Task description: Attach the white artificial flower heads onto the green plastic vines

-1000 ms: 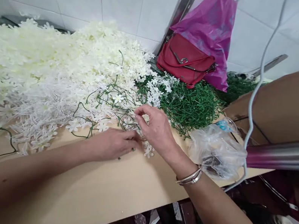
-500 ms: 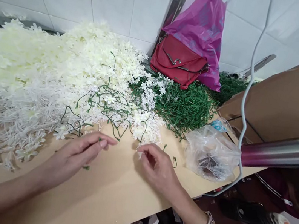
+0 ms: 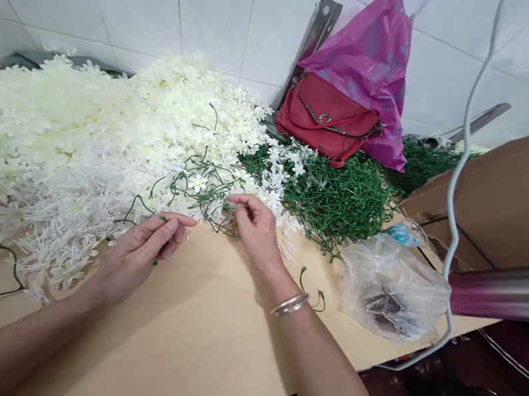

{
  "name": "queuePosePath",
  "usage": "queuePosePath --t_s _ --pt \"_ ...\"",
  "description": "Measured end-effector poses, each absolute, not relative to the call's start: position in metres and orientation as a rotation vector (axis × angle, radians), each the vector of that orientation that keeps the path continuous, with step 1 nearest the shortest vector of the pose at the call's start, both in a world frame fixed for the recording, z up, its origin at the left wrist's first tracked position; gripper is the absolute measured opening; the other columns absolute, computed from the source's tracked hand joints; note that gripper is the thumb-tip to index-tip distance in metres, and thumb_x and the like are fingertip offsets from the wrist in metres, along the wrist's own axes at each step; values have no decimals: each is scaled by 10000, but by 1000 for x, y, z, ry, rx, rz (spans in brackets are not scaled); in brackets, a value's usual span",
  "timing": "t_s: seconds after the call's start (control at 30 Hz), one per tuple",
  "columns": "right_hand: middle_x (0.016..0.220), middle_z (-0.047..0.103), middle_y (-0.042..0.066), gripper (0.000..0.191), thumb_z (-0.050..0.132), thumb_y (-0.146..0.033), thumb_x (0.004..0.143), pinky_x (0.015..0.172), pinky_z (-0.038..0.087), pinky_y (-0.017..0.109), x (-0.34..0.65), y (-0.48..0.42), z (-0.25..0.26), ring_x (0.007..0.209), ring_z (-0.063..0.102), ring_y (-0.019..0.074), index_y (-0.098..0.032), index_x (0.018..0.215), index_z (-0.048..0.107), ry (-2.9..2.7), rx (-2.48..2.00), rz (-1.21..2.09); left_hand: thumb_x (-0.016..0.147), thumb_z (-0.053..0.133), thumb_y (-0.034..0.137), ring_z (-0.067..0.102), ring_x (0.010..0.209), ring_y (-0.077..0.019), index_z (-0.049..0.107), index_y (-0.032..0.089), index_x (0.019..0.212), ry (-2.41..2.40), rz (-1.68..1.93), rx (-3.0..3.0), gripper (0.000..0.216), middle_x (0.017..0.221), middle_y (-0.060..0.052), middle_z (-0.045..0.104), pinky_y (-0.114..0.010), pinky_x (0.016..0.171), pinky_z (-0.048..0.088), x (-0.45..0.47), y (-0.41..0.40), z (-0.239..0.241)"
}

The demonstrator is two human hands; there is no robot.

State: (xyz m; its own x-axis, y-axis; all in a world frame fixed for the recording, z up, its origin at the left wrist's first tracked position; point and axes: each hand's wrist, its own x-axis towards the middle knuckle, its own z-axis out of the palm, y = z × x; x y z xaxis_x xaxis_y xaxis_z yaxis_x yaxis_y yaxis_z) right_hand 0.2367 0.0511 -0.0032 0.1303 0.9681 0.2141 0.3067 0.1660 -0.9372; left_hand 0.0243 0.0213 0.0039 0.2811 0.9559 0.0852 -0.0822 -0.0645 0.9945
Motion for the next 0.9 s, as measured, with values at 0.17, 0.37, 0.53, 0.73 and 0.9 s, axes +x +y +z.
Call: queuePosePath --t_s 0.17,0.37,0.53,0.73,0.9 --pt "809 704 8 277 756 -421 910 708 526 303 260 38 13 718 630 145 -223 1101 784 -1435 -1133 1211 1020 615 435 622 718 -128 716 183 1218 847 1056 1268 336 953 -44 665 -266 692 538 23 23 0" --pt "808 731 18 240 777 -470 912 801 564 352 264 41 12 762 684 172 -236 966 753 -1464 -998 1226 1007 645 431 358 510 -60 736 204 1195 868 1084 1201 309 843 -12 632 -212 485 317 20 26 -3" --pt "973 683 26 219 850 -423 841 840 539 337 262 45 4 898 639 175 -232 870 747 -1399 -982 985 971 690 385 410 565 -111 737 207 1150 989 1000 1451 256 695 29 541 -226 520 324 26 21 0" --pt "824 695 -22 160 872 -345 842 732 515 262 265 42 4 741 616 126 -252 886 748 -1238 -963 1069 1012 634 365 382 557 -101 701 212 1109 1048 1122 1456 193 753 28 528 -238 488 299 26 14 5" --pt "842 740 -14 180 873 -350 844 776 565 262 258 37 9 751 686 125 -255 954 768 -1197 -916 1239 1043 611 336 407 571 -83 654 238 1145 1013 1514 1359 148 858 18 559 -238 540 360 21 14 12"
